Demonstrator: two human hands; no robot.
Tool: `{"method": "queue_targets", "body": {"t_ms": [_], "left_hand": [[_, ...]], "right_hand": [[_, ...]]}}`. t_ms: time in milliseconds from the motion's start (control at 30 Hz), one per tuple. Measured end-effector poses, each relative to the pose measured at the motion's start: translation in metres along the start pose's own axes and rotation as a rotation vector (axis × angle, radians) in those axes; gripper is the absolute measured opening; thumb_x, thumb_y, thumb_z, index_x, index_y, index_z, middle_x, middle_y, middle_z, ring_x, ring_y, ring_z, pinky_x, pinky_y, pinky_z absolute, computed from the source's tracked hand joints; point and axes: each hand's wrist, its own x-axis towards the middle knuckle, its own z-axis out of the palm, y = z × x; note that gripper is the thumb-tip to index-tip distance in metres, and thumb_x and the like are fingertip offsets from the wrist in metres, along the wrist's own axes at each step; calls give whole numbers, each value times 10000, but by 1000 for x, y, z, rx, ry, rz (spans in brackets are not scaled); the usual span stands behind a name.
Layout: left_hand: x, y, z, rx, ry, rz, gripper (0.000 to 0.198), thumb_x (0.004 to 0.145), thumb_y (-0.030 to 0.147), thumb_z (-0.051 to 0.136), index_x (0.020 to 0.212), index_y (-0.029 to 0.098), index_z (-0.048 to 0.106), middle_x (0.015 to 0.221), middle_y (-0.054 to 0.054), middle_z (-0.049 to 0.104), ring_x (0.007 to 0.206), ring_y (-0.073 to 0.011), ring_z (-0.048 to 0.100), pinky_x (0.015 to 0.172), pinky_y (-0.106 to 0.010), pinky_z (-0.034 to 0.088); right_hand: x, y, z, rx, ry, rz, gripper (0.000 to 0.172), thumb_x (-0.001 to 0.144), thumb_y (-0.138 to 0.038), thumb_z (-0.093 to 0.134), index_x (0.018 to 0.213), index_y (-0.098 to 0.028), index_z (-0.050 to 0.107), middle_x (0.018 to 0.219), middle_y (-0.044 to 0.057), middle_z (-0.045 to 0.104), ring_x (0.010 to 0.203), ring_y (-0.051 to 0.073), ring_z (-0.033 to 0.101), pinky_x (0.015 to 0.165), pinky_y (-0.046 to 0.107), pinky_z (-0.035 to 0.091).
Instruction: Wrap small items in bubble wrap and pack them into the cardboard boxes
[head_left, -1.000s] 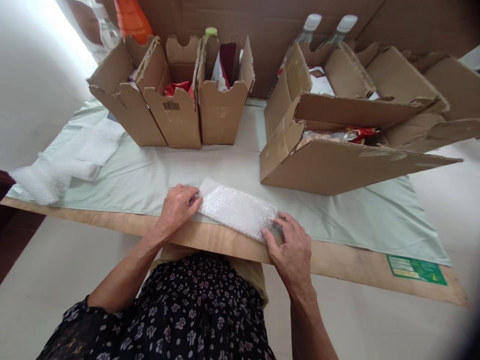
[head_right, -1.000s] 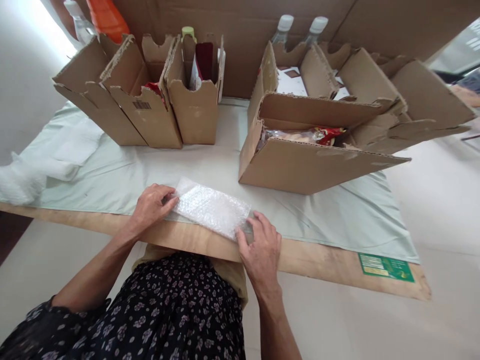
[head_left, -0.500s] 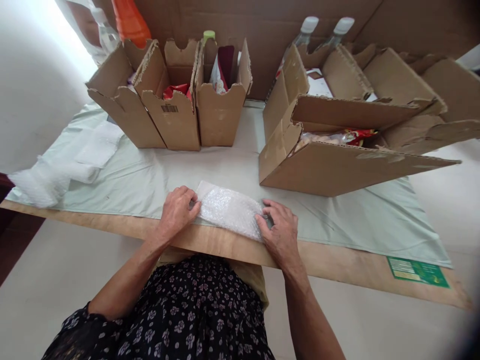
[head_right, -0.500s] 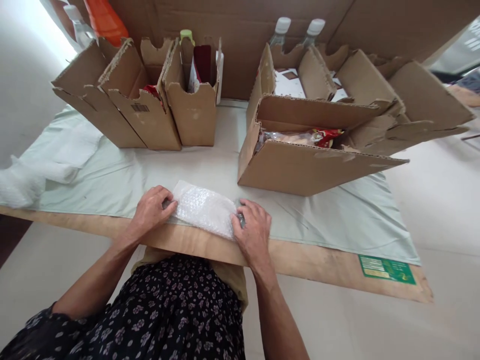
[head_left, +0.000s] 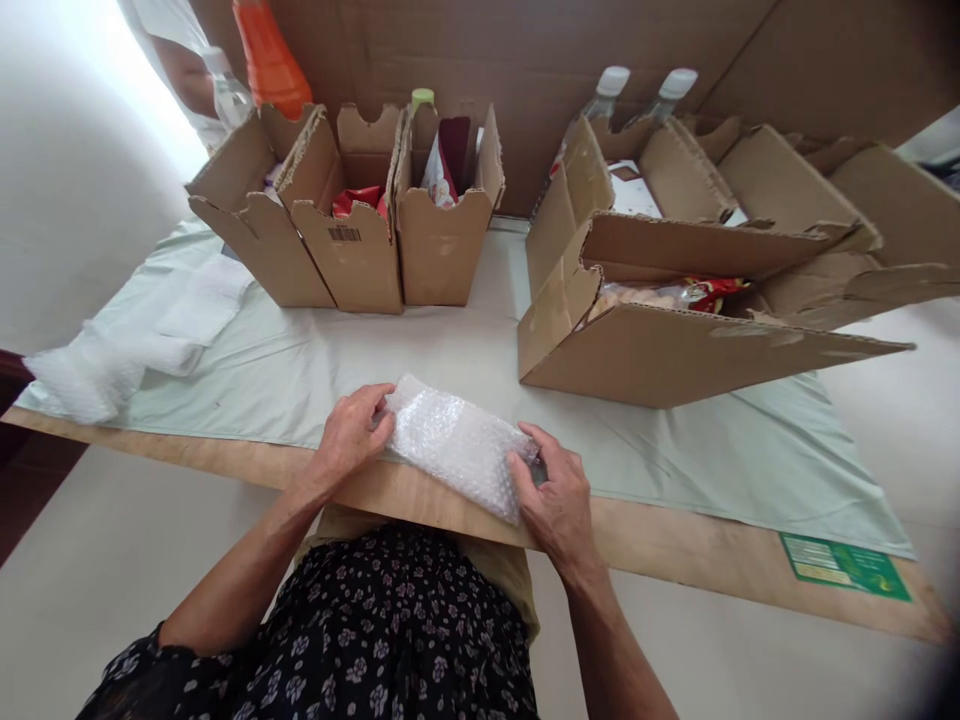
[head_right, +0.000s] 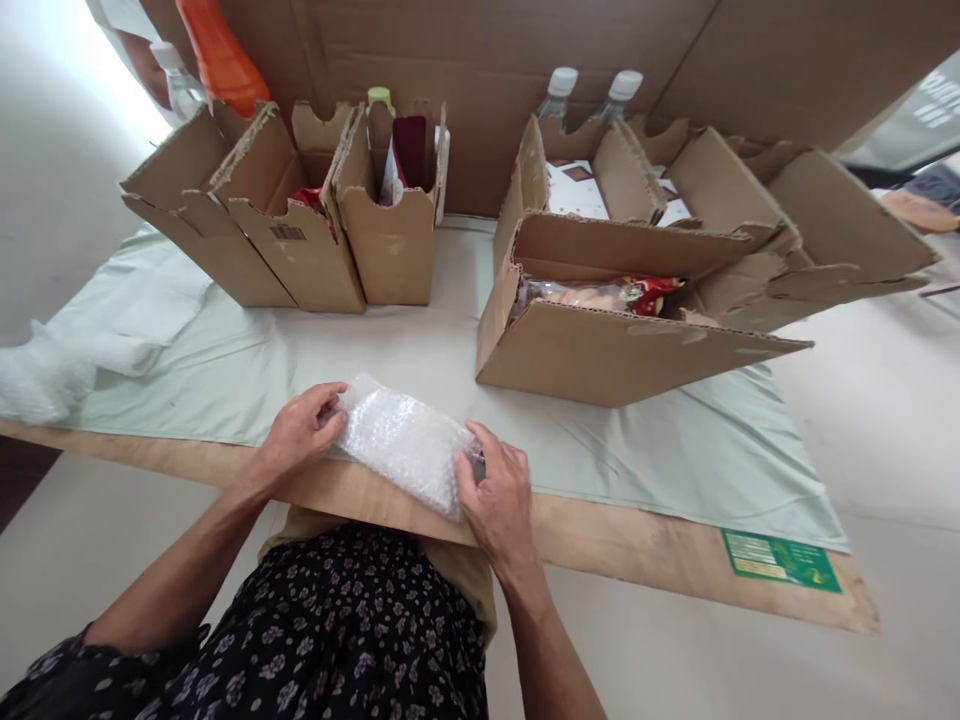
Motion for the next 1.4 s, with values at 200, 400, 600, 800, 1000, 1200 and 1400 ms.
{"method": "queue_targets", "body": {"t_ms": [200, 400, 600, 800, 1000, 1200, 1400], "left_hand": [[47, -9, -21, 11, 99, 73, 423, 830, 190, 522, 1228, 182, 666, 988, -60, 691, 888, -215, 653, 863, -349, 545], [84, 9, -23, 4, 255, 121, 417, 881, 214, 578, 1293, 169, 614, 1198, -114, 648, 1057, -251, 634, 959, -413, 543], [10, 19, 5, -41, 92, 329, 257, 940, 243, 587, 1178, 195, 674, 1174, -118, 676, 1136, -277, 632, 1021, -461, 523], [-36, 17, 12, -5, 118, 339, 314, 931, 305, 654, 1227, 199, 649, 1387, -161, 608, 1385, -357, 503, 1145, -569, 435], [-27, 15, 10, 30, -30, 430, 538, 861, 489, 749, 1299, 202, 630, 1476, -189, 554, 1438, -389, 450, 1190, -633, 364], [-37, 20, 17, 37, 51, 458, 417, 886, 267, 701, 1292, 198, 635, 1381, -174, 629, 1344, -345, 550, 1185, -622, 377], [-35, 19, 19, -103, 153, 472, 331, 886, 68, 560, 1162, 209, 675, 1125, -94, 766, 1133, -259, 690, 1069, -517, 511]], "right_hand": [[10, -18, 6, 136, -114, -19, 444, 975, -334, 548, 1406, -256, 616, 1142, 53, 769, 901, 211, 690, 859, 355, 551], [33, -35, 33, 137, -284, -163, 329, 989, -249, 509, 1237, -262, 724, 1133, 55, 784, 967, 227, 698, 885, 391, 501], [24, -37, 37, 192, -269, -165, 259, 990, -246, 538, 1162, -252, 731, 1044, 49, 786, 953, 224, 684, 905, 396, 474], [26, -39, 36, 214, -256, -155, 239, 985, -249, 546, 1137, -244, 730, 1047, 44, 787, 952, 221, 687, 909, 397, 469], [16, -41, 35, 261, -218, -116, 238, 981, -281, 554, 1138, -253, 731, 1036, 47, 788, 963, 226, 702, 924, 400, 501], [6, -45, 31, 319, -184, -27, 285, 968, -302, 578, 1208, -258, 726, 1131, 62, 781, 1045, 240, 708, 971, 421, 542], [8, -48, 18, 395, -327, -32, 363, 947, -318, 614, 1297, -247, 679, 1162, 68, 764, 995, 225, 728, 928, 389, 595]]}}
